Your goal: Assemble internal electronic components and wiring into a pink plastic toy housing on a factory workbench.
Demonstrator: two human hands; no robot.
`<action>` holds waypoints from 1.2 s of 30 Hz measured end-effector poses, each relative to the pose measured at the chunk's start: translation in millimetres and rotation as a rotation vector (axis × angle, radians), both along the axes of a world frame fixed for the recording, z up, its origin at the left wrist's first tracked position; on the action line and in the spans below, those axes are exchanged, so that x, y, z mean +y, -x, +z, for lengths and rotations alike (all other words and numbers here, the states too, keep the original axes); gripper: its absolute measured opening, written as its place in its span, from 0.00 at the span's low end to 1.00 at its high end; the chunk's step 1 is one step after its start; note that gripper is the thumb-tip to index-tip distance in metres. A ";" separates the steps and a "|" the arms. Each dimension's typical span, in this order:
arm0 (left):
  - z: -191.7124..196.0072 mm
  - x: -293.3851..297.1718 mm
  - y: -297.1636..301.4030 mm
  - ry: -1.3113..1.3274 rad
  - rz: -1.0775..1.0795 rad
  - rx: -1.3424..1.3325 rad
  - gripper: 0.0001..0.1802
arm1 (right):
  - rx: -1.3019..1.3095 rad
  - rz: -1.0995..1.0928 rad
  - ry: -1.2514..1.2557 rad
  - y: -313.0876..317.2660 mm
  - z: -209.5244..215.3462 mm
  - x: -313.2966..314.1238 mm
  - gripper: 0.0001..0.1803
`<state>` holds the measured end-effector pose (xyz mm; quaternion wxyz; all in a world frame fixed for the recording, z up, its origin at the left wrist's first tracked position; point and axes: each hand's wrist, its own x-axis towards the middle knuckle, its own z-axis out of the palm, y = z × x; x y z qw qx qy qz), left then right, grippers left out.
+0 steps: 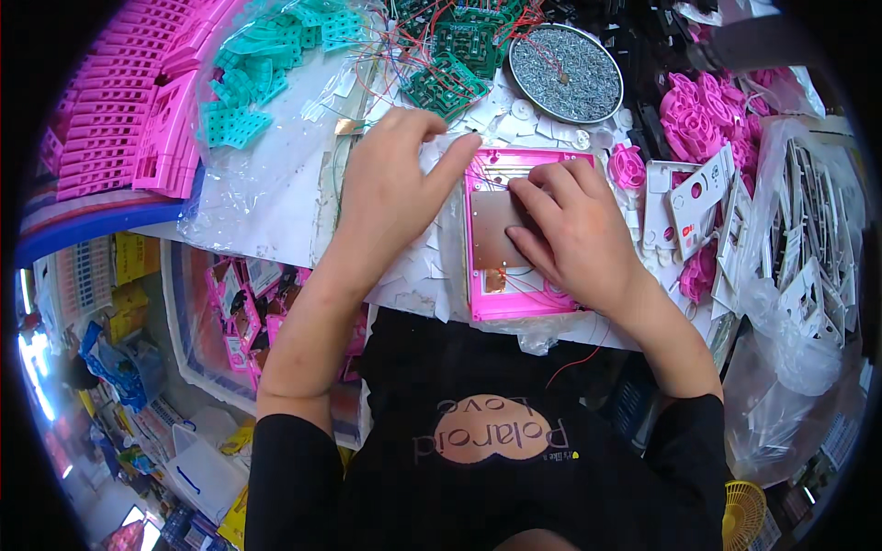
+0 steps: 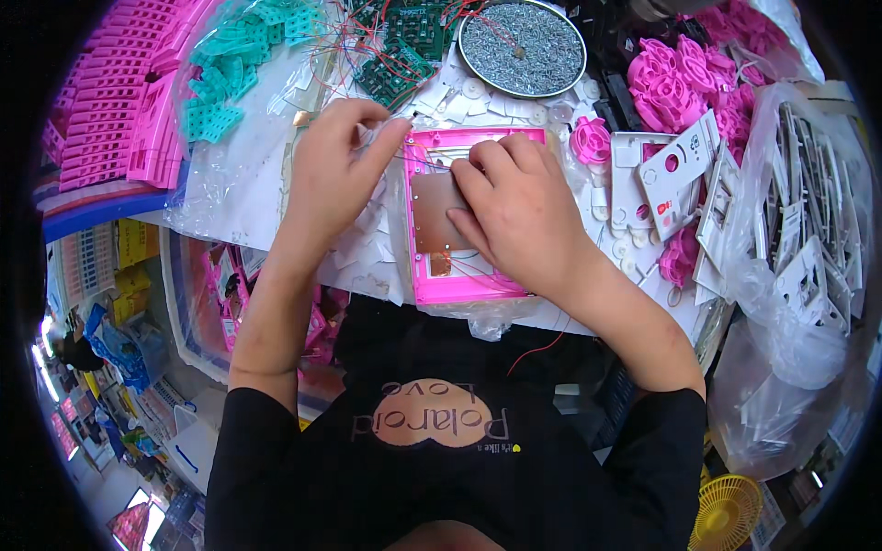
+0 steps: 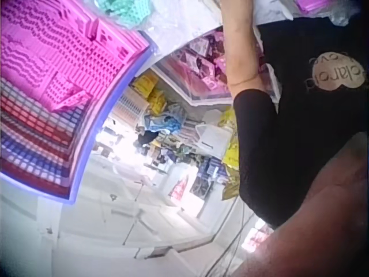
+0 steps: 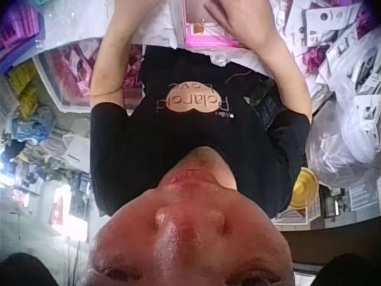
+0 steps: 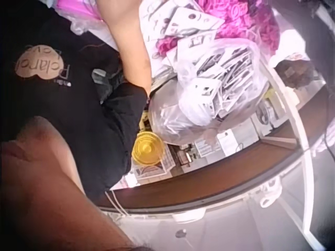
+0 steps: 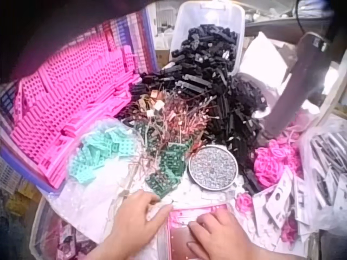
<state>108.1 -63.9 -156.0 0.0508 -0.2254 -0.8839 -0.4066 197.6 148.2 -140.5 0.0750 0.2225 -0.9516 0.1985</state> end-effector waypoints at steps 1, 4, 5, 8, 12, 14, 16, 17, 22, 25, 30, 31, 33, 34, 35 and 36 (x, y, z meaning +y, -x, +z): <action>-1.6 3.1 2.4 0.011 -0.025 -0.034 0.12 | 0.007 0.006 -0.016 -0.2 0.3 1.2 0.22; -5.7 9.7 4.6 0.016 -0.072 -0.057 0.12 | 0.030 0.051 -0.003 4.8 5.8 7.0 0.20; -6.8 11.8 4.1 -0.007 -0.089 -0.018 0.11 | 0.034 0.056 0.006 4.9 8.3 9.9 0.18; -1.5 18.8 -5.5 -0.101 -0.149 0.057 0.09 | 0.055 -0.089 0.251 14.1 6.9 13.5 0.15; 3.7 20.7 -20.0 -0.059 -0.165 0.266 0.07 | -0.242 -0.185 0.651 27.5 10.3 -1.6 0.11; 4.6 18.4 -24.8 -0.157 -0.165 0.075 0.07 | -0.050 -0.122 0.568 28.2 8.5 1.1 0.08; -1.0 15.2 -24.5 -0.205 -0.205 0.007 0.08 | 0.018 -0.116 0.555 23.3 6.2 2.7 0.07; -0.6 15.1 -24.1 -0.198 -0.216 -0.005 0.07 | 0.023 -0.131 0.539 22.4 5.7 1.9 0.06; -3.0 16.7 -25.3 -0.258 -0.227 -0.060 0.06 | 0.005 -0.079 0.519 15.3 6.8 -0.8 0.16; -4.9 18.8 -23.0 -0.275 -0.304 0.105 0.06 | -0.129 -0.045 0.583 9.0 12.3 7.9 0.20; -8.6 11.6 -20.4 -0.176 -0.462 0.227 0.08 | -0.223 0.141 0.551 10.7 15.3 32.9 0.22; -7.8 7.6 -20.3 -0.123 -0.480 0.230 0.09 | -0.204 0.165 0.471 10.4 19.4 36.8 0.24; -6.3 8.5 -20.8 -0.141 -0.462 0.179 0.10 | -0.181 0.222 0.336 6.1 22.6 41.0 0.26; -6.1 12.7 -21.1 -0.149 -0.448 0.152 0.10 | -0.152 0.171 0.354 3.8 24.6 48.1 0.25; -5.8 12.7 -18.9 -0.155 -0.422 0.147 0.09 | -0.125 0.142 0.397 3.6 22.4 48.9 0.25; -6.9 12.9 -19.7 -0.169 -0.416 0.139 0.09 | -0.098 0.115 0.438 2.7 20.6 49.2 0.24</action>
